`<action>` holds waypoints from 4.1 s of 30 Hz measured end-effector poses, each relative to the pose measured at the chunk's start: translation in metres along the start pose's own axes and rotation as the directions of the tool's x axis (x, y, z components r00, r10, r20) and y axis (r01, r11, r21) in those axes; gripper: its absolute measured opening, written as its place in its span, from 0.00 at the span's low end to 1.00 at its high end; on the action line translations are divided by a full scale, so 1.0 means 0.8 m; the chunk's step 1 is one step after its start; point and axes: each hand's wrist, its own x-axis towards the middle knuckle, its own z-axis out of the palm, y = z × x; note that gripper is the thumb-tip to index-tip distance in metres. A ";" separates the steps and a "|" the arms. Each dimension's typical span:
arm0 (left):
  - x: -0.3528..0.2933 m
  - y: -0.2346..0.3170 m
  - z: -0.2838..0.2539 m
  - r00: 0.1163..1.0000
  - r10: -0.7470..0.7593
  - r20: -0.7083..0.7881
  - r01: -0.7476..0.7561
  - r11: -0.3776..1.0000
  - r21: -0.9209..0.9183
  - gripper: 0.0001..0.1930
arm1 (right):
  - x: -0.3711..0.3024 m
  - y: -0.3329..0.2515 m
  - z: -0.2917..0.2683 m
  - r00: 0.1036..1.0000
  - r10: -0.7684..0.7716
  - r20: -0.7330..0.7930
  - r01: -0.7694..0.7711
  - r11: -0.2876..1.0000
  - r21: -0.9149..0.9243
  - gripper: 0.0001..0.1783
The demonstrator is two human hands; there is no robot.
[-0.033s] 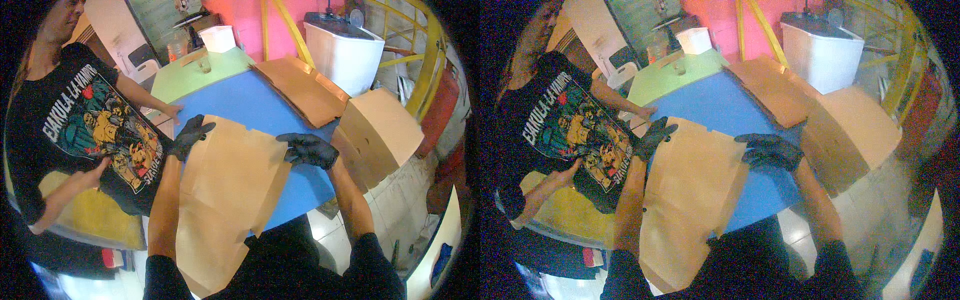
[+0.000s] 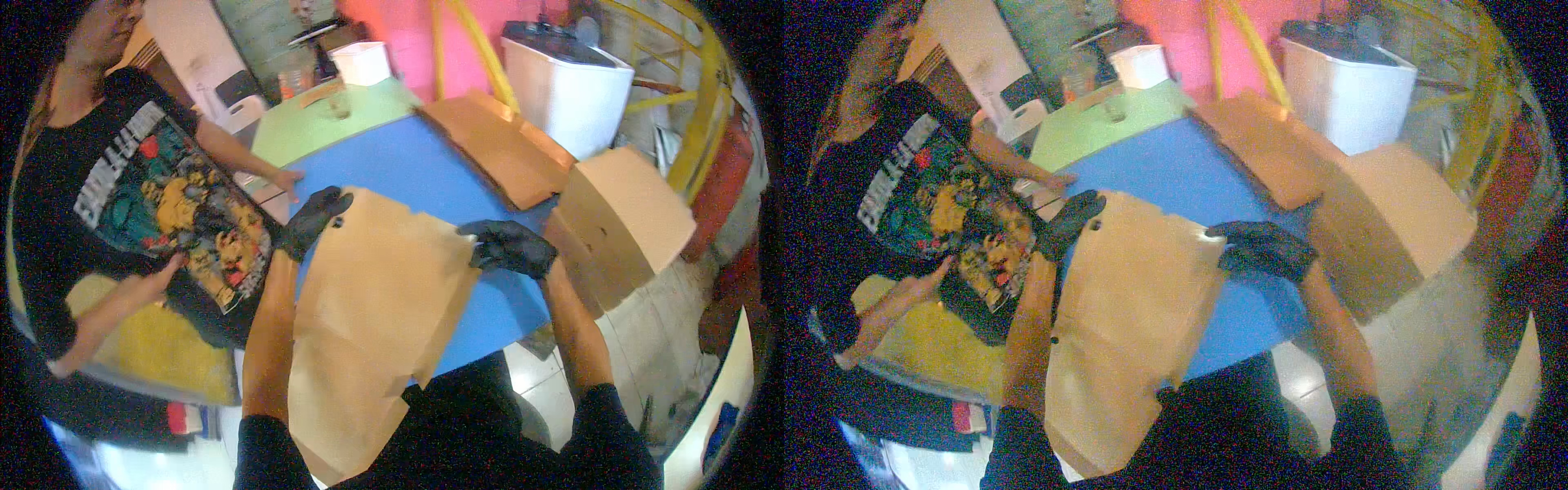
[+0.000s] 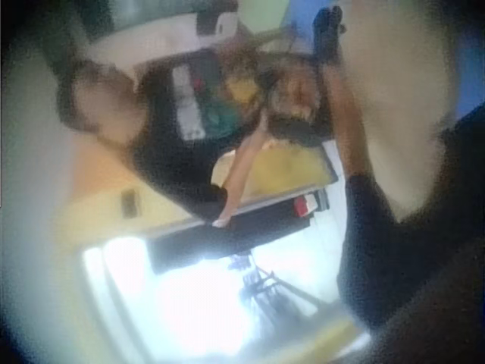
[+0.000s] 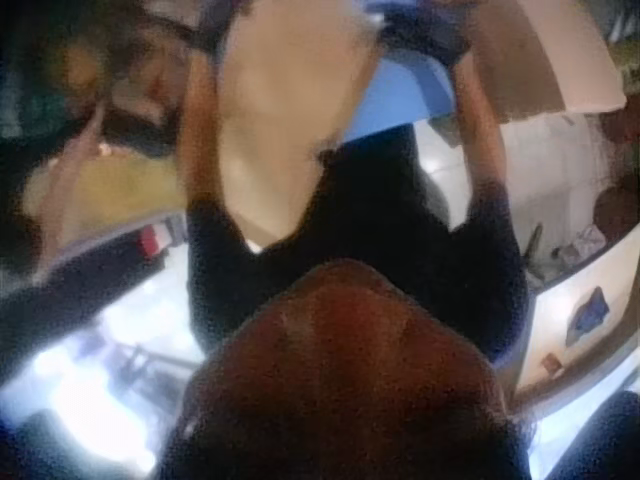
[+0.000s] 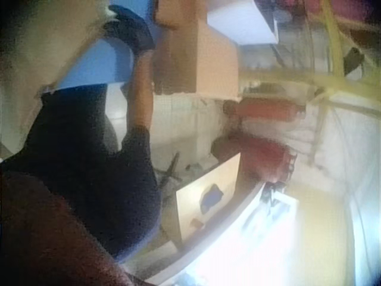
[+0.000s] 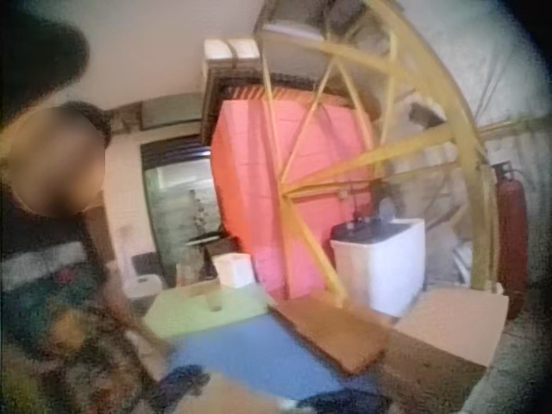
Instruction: The person assembles flat cardboard pieces into small boxes on a blue table. They fold the flaps, tuck tabs into slots, and close the boxes, then place finished units aside. A second person is visible nearby but does not assist with the assembly.
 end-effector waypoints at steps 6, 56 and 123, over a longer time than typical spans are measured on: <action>-0.016 0.052 -0.059 0.915 0.063 0.399 -0.037 0.997 -0.072 0.12 | 0.016 0.015 0.013 0.963 -0.238 -0.123 0.154 0.867 -0.474 0.22; -0.320 -0.008 0.090 0.879 -0.470 0.076 0.465 0.811 -0.355 0.13 | -0.077 0.117 0.101 0.897 0.030 -0.441 -0.287 0.797 -0.531 0.17; -0.295 0.065 0.095 0.591 -0.686 0.425 0.702 0.697 0.149 0.16 | -0.055 0.047 0.010 0.744 0.668 0.003 -0.628 0.700 -0.340 0.24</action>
